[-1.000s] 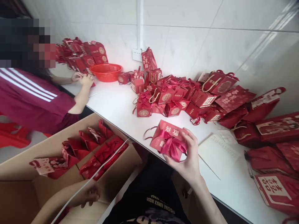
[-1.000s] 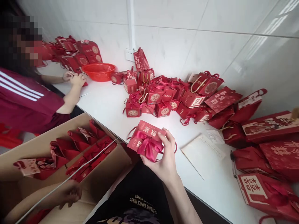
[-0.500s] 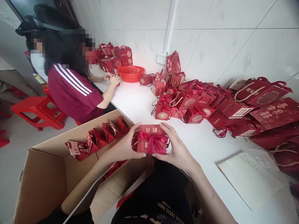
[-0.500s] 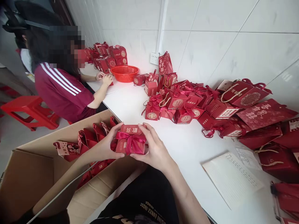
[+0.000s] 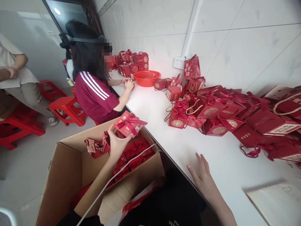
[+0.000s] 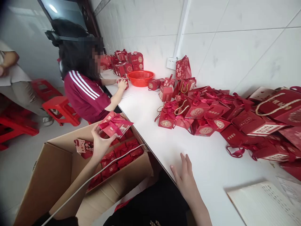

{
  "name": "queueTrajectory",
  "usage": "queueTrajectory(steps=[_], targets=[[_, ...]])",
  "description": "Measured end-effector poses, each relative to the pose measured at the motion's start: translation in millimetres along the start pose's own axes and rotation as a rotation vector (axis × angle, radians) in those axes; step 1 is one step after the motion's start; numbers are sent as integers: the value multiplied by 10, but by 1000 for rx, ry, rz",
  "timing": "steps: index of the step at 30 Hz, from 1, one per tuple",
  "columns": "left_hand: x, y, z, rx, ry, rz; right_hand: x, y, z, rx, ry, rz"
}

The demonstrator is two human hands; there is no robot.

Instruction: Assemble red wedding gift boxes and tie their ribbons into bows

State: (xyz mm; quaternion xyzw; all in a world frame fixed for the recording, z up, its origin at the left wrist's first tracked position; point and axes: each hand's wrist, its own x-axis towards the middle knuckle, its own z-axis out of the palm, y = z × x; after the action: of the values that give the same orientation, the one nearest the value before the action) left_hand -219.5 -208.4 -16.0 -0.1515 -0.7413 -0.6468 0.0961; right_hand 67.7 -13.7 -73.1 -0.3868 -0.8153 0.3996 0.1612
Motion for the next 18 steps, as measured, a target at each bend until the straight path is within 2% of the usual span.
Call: queueTrajectory(steps=[2, 4, 8, 11, 14, 16, 18], targets=[[9, -59, -90, -63, 37, -95, -48, 130, 67, -30, 52, -40], [-36, -66, -141, -105, -4, -117, -73, 161, 112, -32, 92, -99], [-222, 59, -62, -108, -235, 17, -59, -80, 95, 85, 134, -199], [-374, 205, 156, -158, -485, 96, -59, -407, -20, 197, 154, -293], [-536, 339, 453, -217, -764, 150, -127, -678, -183, 251, 36, -327], [-653, 408, 657, -254, -919, 156, -203, -758, -288, 250, 18, -289], [-767, 457, 840, -261, -1014, 171, -290, -738, -385, 270, 77, -213]])
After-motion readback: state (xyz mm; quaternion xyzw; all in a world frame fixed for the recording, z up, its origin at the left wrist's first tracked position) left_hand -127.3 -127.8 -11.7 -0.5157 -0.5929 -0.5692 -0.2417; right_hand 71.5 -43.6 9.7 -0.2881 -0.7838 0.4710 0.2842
